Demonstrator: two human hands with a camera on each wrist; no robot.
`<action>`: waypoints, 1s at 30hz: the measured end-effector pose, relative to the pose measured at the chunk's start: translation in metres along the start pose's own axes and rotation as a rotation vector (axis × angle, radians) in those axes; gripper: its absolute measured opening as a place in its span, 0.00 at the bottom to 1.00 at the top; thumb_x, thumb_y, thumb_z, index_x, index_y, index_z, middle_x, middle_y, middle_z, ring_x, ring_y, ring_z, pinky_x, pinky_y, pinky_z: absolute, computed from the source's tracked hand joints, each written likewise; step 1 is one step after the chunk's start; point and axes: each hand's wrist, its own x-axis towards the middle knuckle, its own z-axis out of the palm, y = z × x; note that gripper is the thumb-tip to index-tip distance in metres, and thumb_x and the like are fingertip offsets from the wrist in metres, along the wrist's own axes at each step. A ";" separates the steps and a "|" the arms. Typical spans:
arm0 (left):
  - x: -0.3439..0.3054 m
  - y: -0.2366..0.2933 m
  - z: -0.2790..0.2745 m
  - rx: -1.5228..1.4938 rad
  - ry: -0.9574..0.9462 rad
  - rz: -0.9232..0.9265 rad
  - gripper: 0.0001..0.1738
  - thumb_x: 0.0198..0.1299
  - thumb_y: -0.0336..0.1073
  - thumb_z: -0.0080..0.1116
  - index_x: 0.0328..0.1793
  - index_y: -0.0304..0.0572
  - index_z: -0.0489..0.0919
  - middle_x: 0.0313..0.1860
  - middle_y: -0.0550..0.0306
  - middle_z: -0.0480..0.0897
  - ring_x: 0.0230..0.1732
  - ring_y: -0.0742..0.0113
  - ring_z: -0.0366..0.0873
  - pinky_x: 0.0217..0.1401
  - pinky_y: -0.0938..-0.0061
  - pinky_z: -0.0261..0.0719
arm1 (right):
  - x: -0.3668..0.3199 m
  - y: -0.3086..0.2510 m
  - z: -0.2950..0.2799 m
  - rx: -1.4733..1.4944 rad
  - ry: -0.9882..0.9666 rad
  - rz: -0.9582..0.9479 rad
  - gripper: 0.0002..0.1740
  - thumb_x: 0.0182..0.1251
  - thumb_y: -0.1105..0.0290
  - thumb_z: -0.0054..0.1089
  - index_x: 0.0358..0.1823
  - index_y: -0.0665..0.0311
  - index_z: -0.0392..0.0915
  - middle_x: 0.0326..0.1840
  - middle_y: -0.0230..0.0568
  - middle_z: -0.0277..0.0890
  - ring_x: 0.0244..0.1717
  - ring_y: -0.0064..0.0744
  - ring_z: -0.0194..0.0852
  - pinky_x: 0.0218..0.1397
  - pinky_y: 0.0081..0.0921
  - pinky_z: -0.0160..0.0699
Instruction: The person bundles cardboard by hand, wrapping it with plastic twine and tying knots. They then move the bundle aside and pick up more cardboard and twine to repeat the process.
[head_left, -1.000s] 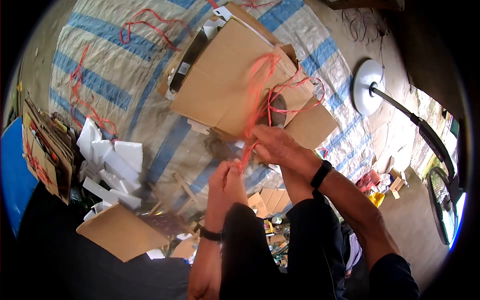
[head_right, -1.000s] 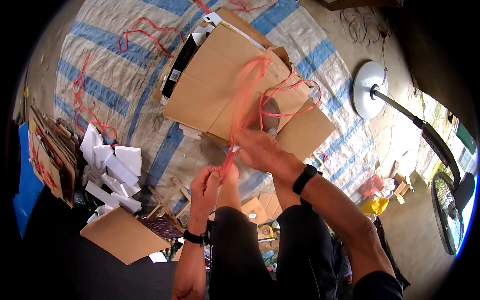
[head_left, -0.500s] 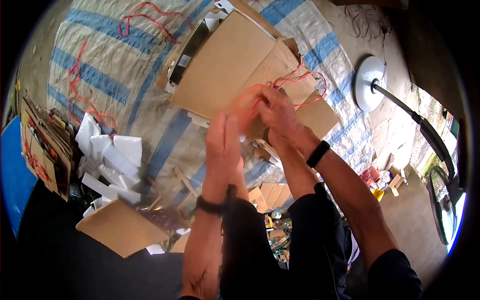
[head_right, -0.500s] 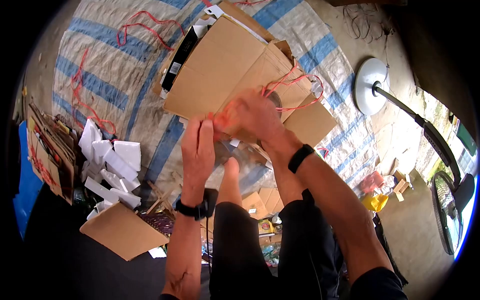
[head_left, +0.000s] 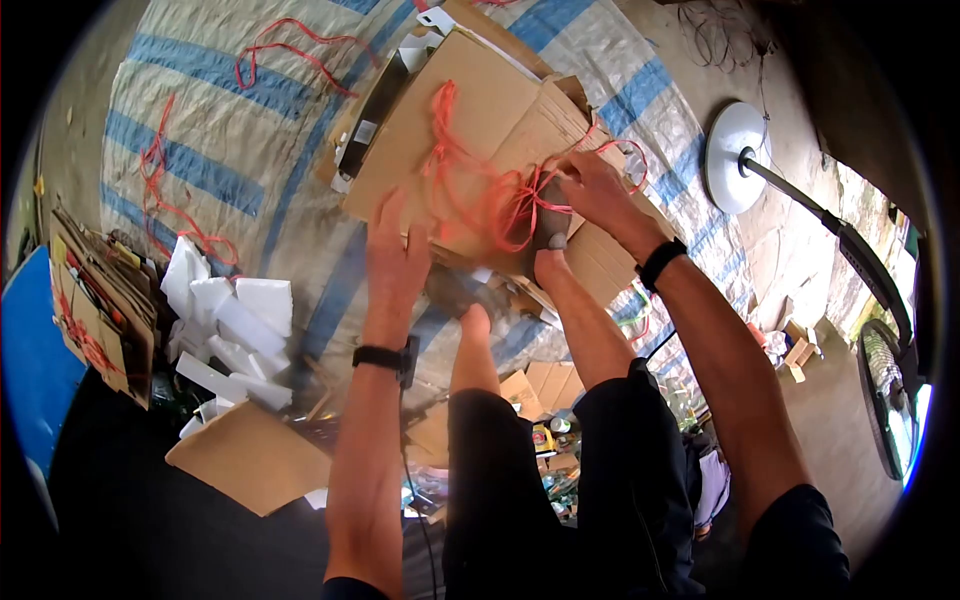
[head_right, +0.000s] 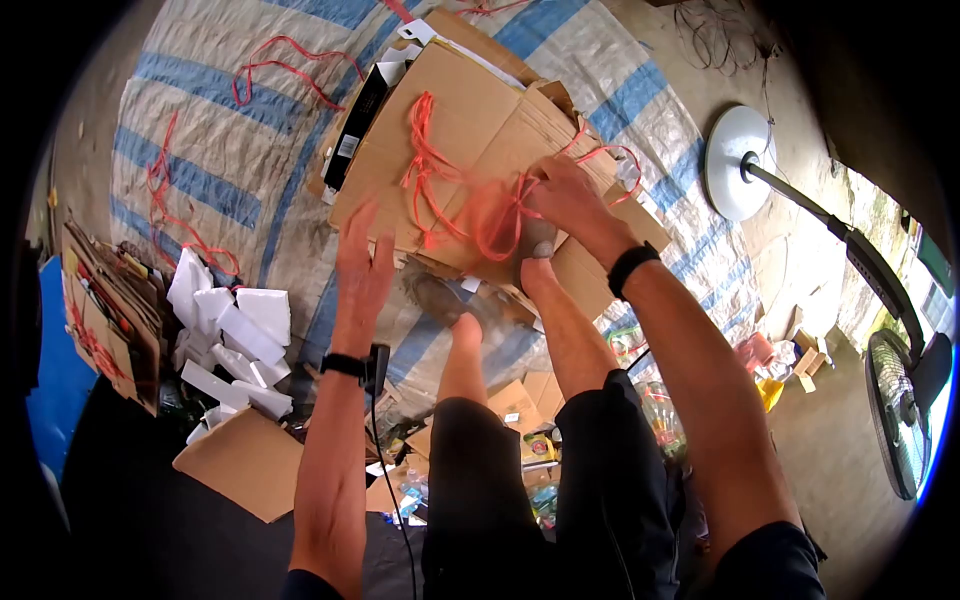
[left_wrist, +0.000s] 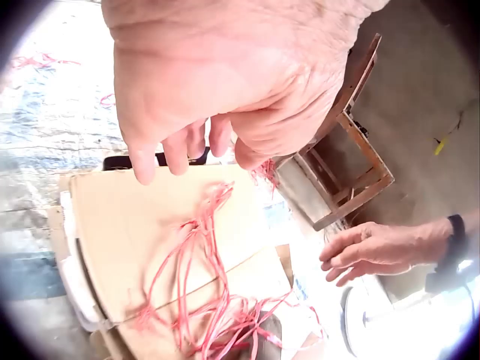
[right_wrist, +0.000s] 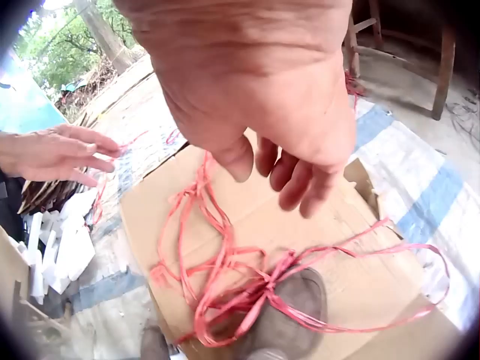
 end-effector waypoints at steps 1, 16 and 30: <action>-0.018 -0.011 -0.006 0.084 -0.024 0.041 0.23 0.66 0.31 0.55 0.66 0.30 0.72 0.63 0.36 0.76 0.64 0.39 0.73 0.70 0.57 0.70 | -0.013 0.005 -0.009 0.018 -0.078 0.064 0.14 0.61 0.68 0.56 0.45 0.68 0.80 0.42 0.55 0.80 0.47 0.56 0.80 0.52 0.45 0.79; -0.233 -0.066 -0.054 0.094 -0.378 -0.283 0.19 0.59 0.31 0.65 0.57 0.38 0.79 0.55 0.46 0.77 0.50 0.54 0.77 0.51 0.65 0.78 | -0.093 0.059 -0.182 0.276 -0.247 0.479 0.15 0.68 0.60 0.61 0.45 0.65 0.81 0.37 0.35 0.82 0.39 0.24 0.82 0.41 0.26 0.82; -0.260 -0.058 -0.110 0.137 -0.502 -0.360 0.18 0.65 0.32 0.62 0.60 0.39 0.79 0.58 0.50 0.76 0.53 0.59 0.81 0.45 0.71 0.82 | -0.172 -0.009 -0.179 0.068 -0.112 0.256 0.12 0.70 0.64 0.58 0.44 0.65 0.81 0.32 0.46 0.82 0.35 0.36 0.83 0.42 0.33 0.81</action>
